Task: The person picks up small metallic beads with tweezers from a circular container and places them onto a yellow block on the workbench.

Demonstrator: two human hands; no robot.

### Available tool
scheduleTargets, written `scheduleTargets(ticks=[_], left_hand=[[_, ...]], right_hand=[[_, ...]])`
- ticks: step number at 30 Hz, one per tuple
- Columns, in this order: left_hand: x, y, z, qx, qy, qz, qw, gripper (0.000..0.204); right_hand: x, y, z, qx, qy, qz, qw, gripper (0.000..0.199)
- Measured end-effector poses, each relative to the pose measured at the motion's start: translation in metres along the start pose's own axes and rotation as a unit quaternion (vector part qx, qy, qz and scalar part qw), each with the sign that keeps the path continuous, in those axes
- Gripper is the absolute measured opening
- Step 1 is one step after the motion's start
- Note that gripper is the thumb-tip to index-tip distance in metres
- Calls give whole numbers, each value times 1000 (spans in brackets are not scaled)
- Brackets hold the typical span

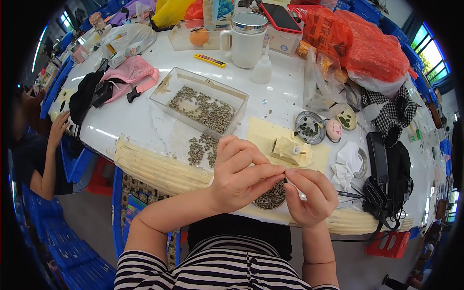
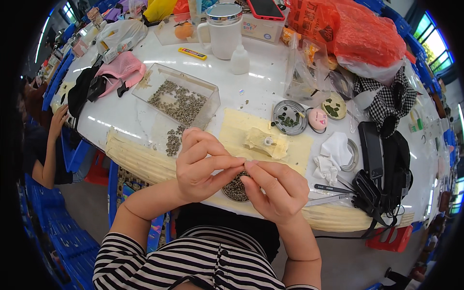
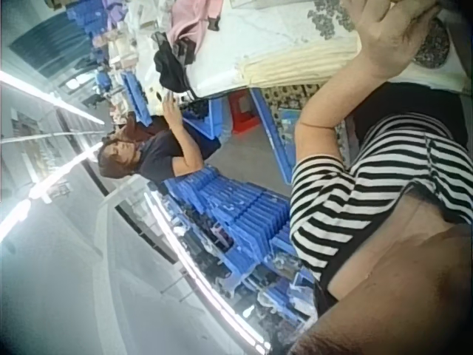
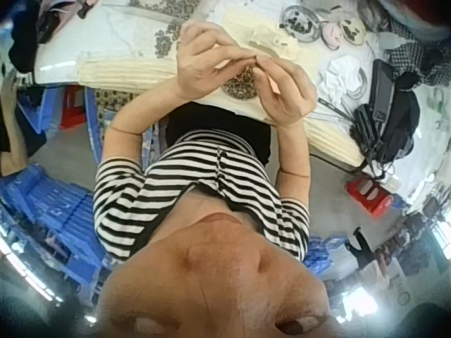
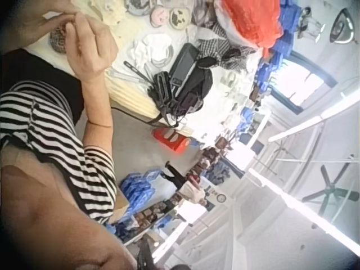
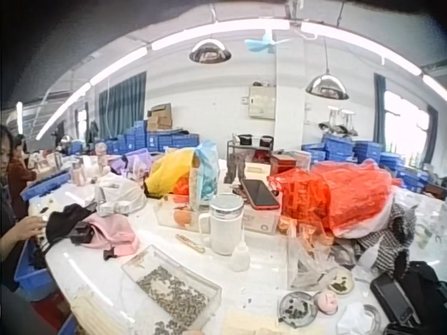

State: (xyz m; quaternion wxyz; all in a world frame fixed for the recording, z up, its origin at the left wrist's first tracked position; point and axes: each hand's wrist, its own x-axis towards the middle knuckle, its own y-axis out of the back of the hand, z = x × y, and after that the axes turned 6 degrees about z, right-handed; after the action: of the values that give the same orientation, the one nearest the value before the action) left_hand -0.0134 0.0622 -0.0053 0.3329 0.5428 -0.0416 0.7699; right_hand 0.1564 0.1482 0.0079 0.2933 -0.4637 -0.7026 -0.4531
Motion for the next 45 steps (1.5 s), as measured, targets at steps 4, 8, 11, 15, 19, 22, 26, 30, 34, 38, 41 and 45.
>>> scheduleTargets(ticks=[4, 8, 11, 15, 19, 22, 26, 30, 34, 38, 41, 45], left_hand=[[-1, 0, 0, -7, -2, 11, 1000, 30], [-2, 1, 1, -8, -11, 16, 1000, 32], [-4, 1, 0, -15, -23, 20, 999, 33], [-4, -2, 1, -22, -28, 14, 999, 33], [-5, -3, 2, -15, -22, 20, 999, 30], [-6, -4, 3, -7, -14, 23, 1000, 30], [-6, -4, 1, -1, 7, 25, 1000, 29], [-5, -4, 0, -9, 15, 34, 999, 29], [-5, -2, 0, -20, 3, 36, 999, 30], [-4, -2, 1, -29, -4, 29, 999, 31], [-4, -2, 1, -34, -12, 24, 999, 32], [-4, -1, 1, -32, -13, 19, 999, 32]], right_hand=[[-2, 1, 0, 70, -93, -11, 993, 19], [-6, 3, -1, 138, -185, -18, 973, 15], [-7, 3, 1, 171, -230, -28, 958, 11], [-1, 3, -2, 217, -298, -68, 927, 8], [-7, 4, 1, 229, -321, -60, 917, 8], [-14, 1, 3, 172, -263, -15, 949, 9], [-7, -1, -3, 69, -87, 0, 994, 15], [-5, -2, -4, 48, -101, -11, 994, 17], [-7, 0, -2, 78, -159, -22, 984, 14], [-8, 2, -1, 127, -224, -41, 965, 8], [-6, 1, -1, 187, -282, -57, 939, 8], [-2, 1, -7, 261, -360, -56, 894, 9]])
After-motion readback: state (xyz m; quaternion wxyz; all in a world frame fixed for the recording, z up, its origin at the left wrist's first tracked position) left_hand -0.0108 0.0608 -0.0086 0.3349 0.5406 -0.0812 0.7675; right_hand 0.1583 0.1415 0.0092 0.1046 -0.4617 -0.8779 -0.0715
